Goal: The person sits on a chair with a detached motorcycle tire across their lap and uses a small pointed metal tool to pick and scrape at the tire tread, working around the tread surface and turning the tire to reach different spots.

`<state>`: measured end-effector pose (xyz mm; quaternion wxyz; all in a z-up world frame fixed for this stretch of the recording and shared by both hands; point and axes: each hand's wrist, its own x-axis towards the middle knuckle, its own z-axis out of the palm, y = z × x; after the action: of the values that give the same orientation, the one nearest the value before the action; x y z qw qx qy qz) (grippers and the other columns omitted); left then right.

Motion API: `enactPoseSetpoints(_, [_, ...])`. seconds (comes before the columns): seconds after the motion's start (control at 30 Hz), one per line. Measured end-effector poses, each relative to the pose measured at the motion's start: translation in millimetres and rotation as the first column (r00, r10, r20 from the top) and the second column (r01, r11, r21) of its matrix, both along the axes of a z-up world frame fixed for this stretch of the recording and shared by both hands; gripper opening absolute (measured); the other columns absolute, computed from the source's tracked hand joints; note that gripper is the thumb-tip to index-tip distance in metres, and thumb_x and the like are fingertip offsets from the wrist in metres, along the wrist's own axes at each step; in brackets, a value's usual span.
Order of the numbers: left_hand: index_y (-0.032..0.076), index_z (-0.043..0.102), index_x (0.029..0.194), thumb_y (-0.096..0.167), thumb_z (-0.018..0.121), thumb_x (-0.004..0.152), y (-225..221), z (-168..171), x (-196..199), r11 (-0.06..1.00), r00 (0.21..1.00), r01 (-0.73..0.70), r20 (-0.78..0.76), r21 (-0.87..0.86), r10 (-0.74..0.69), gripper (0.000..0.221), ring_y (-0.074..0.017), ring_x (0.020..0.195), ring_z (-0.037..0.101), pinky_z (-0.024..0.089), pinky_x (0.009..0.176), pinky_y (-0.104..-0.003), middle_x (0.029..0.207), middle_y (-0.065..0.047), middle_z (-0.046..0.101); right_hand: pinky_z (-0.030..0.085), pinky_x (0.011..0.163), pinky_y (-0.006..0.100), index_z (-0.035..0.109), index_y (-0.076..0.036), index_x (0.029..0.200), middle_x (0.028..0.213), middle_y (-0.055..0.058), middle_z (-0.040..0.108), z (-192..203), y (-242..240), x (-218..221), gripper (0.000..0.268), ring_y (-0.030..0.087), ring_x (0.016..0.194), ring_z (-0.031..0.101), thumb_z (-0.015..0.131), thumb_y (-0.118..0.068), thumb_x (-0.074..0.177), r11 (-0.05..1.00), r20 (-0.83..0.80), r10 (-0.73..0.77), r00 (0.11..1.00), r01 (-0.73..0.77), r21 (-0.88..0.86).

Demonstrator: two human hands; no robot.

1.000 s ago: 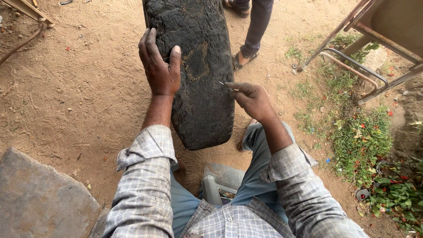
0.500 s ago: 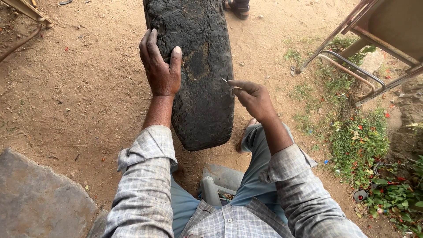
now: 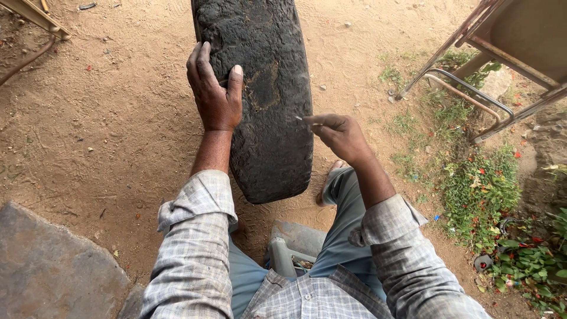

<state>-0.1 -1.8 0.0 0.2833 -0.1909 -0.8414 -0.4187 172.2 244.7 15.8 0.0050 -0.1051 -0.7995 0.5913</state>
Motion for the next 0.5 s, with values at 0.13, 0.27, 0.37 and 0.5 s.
enactPoseSetpoints(0.13, [0.009,0.032,0.161,0.041,0.064,0.112,-0.3,1.8,0.9,1.0,1.0,-0.014,-0.007,-0.01,0.014,0.067,-0.0359,0.154,0.037,0.04,0.128,-0.054,0.16,-0.018,0.036,0.045,0.053,0.021,0.076,-0.012,0.127,0.073,-0.003,0.064,11.3,-10.0,0.9,0.027,0.003,0.059,0.049,0.065,-0.012,0.102,0.998,-0.019,-0.056,0.998,0.055,-0.015])
enactPoseSetpoints(0.27, [0.008,0.032,0.161,0.04,0.065,0.11,-0.2,5.0,2.1,1.0,1.0,-0.002,0.003,0.016,0.002,0.069,-0.0361,0.153,0.038,0.041,0.127,-0.054,0.16,-0.019,0.036,0.058,0.073,0.018,0.077,-0.011,0.124,0.099,-0.01,0.075,0.0,2.3,-4.2,0.026,-0.004,0.084,0.067,0.066,-0.011,0.101,0.996,-0.117,0.052,0.992,-0.044,0.072])
enactPoseSetpoints(0.37, [0.008,0.031,0.16,0.04,0.065,0.109,0.4,5.9,2.1,1.0,1.0,0.012,-0.004,0.017,-0.012,0.069,-0.037,0.153,0.037,0.042,0.126,-0.053,0.159,-0.019,0.036,0.042,0.051,0.026,0.077,-0.014,0.127,0.072,0.002,0.064,20.0,-4.7,-2.5,0.029,0.007,0.057,0.047,0.066,-0.012,0.101,0.998,0.032,-0.066,0.997,0.066,0.008])
enactPoseSetpoints(0.5, [0.009,0.031,0.161,0.04,0.065,0.11,0.3,4.2,2.9,1.0,1.0,-0.007,0.004,0.001,0.007,0.069,-0.0369,0.153,0.037,0.042,0.126,-0.054,0.16,-0.019,0.036,0.051,0.059,0.022,0.078,-0.014,0.123,0.085,-0.001,0.072,17.7,-3.8,-1.4,0.026,0.003,0.065,0.057,0.066,-0.013,0.1,0.999,0.079,-0.011,0.997,0.008,0.042])
